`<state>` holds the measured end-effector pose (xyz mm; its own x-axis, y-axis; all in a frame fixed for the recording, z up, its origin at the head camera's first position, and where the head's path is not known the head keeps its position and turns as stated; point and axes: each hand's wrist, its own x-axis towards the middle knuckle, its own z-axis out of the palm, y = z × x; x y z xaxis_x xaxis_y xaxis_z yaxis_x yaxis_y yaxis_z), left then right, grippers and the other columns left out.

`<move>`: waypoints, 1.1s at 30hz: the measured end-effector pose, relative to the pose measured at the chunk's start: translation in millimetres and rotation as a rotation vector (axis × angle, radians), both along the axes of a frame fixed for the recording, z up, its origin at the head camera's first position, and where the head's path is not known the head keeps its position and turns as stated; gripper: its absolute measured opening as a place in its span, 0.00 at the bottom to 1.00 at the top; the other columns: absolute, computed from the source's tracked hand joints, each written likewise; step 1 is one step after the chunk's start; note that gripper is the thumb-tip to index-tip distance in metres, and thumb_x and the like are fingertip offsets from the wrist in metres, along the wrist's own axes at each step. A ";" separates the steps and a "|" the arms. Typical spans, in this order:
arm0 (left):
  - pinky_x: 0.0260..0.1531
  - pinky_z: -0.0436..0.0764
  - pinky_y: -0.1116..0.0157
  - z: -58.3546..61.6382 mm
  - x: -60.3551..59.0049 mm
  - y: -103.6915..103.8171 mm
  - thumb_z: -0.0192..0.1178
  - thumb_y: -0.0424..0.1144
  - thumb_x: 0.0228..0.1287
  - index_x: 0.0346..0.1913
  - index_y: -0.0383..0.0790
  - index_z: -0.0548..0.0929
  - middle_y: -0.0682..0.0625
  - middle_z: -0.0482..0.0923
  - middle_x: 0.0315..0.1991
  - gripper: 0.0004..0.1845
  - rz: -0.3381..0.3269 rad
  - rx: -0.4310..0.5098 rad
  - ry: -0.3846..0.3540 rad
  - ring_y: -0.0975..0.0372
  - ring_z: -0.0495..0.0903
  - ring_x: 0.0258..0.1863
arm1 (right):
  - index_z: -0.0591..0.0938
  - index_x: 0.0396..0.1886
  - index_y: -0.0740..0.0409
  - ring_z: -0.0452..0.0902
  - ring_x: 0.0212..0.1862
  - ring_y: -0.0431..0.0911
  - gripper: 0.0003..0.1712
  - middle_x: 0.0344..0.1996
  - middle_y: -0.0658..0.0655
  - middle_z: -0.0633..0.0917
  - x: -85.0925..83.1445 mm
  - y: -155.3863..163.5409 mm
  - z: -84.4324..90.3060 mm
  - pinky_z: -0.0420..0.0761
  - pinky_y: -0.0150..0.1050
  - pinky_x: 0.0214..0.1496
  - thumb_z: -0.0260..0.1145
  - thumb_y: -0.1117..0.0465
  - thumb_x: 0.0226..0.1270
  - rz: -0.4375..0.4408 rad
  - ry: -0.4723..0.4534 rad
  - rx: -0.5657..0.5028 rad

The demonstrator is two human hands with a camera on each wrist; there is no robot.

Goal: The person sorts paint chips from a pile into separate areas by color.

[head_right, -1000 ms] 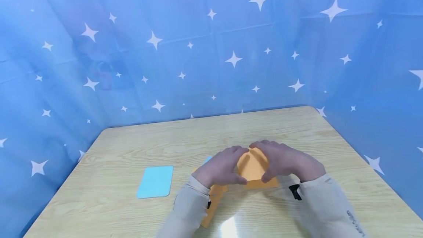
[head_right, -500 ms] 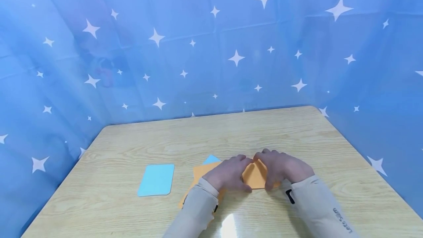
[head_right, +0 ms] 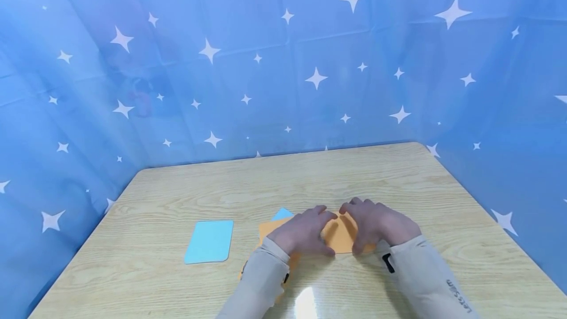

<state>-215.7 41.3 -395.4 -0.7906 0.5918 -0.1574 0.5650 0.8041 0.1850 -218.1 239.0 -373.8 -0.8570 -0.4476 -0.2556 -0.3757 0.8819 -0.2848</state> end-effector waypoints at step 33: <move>0.68 0.70 0.44 21.5 6.0 -162.8 0.77 0.54 0.54 0.74 0.42 0.69 0.43 0.70 0.71 0.47 0.172 0.103 -0.075 0.49 0.68 0.72 | 0.64 0.78 0.56 0.63 0.73 0.66 0.60 0.74 0.62 0.69 12.2 -94.9 0.9 0.64 0.69 0.69 0.83 0.43 0.49 0.192 0.099 -0.145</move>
<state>-209.7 -121.5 -373.9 -0.8697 0.4652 -0.1652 0.4026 0.8620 0.3079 -205.9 144.1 -372.9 -0.7703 -0.6303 -0.0962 -0.5647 0.7445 -0.3562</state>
